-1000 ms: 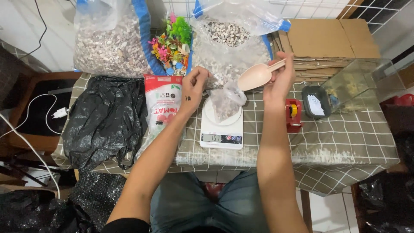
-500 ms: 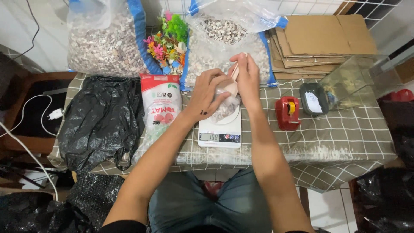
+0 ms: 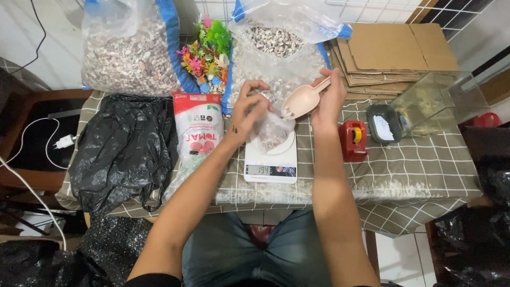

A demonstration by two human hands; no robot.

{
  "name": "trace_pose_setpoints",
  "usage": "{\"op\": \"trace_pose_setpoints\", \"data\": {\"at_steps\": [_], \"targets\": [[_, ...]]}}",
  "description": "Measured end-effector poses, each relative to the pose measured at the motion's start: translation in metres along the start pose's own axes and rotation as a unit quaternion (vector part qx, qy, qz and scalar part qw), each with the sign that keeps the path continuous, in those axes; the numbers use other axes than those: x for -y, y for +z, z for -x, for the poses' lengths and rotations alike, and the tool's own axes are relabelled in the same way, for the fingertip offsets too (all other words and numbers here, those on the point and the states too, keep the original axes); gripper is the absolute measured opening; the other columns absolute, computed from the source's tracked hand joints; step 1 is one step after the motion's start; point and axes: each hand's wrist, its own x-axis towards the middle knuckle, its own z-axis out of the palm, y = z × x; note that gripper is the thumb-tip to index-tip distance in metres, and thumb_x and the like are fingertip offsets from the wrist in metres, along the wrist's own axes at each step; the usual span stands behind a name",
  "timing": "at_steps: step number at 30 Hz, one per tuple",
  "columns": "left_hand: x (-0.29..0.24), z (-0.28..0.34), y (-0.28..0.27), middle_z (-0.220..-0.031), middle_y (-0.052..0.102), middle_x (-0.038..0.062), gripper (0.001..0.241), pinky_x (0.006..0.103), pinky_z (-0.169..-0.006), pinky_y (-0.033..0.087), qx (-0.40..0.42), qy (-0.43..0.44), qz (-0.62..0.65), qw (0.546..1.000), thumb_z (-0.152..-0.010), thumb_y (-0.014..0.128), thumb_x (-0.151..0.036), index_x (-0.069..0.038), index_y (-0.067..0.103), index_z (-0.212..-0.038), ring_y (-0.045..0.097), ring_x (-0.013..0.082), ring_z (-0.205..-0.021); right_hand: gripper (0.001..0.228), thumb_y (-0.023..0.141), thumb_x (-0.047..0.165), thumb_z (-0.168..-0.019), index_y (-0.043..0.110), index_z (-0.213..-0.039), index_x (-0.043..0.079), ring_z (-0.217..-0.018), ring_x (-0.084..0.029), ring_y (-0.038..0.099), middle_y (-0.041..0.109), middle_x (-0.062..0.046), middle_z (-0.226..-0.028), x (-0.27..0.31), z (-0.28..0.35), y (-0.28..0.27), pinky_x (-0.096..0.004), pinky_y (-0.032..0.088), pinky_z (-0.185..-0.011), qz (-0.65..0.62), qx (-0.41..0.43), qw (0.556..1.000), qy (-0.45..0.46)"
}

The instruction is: Measuring and bagging white aquarium gravel using a scoop and a digital scale.

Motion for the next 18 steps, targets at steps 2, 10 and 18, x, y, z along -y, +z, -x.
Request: {"op": "trace_pose_setpoints", "data": {"at_steps": [2,10,18], "targets": [[-0.003,-0.002,-0.005,-0.122,0.05,0.012,0.035,0.0448,-0.106,0.038,-0.01,-0.015,0.043,0.999,-0.105,0.051,-0.036,-0.011,0.067,-0.086,0.05,0.0277,-0.119,0.037,0.053,0.043,-0.102,0.068,-0.1,0.009,-0.054,-0.018,0.059,0.059,-0.012,-0.062,0.002,-0.001,-0.002,-0.024,0.043,-0.047,-0.008,0.003,1.0,-0.013],[0.021,-0.006,-0.015,-0.095,0.061,0.011,0.04,0.0291,-0.082,0.041,-0.102,-0.115,0.26,0.953,-0.098,0.049,-0.041,-0.005,0.066,-0.093,0.056,0.0165,-0.089,0.037,0.055,0.045,-0.1,0.067,-0.1,0.011,-0.055,-0.02,0.062,0.059,-0.013,-0.063,0.005,-0.004,-0.005,-0.024,0.048,-0.047,-0.038,-0.031,0.999,-0.006],[0.027,-0.006,-0.024,-0.098,0.066,0.006,0.04,0.0287,-0.081,0.051,-0.156,-0.18,0.382,0.893,-0.095,0.053,-0.046,-0.009,0.066,-0.101,0.066,0.017,-0.089,0.035,0.056,0.045,-0.099,0.067,-0.099,0.012,-0.054,-0.02,0.064,0.06,-0.013,-0.063,0.009,-0.001,-0.003,-0.024,0.049,-0.045,-0.046,-0.047,0.998,0.007]]}}
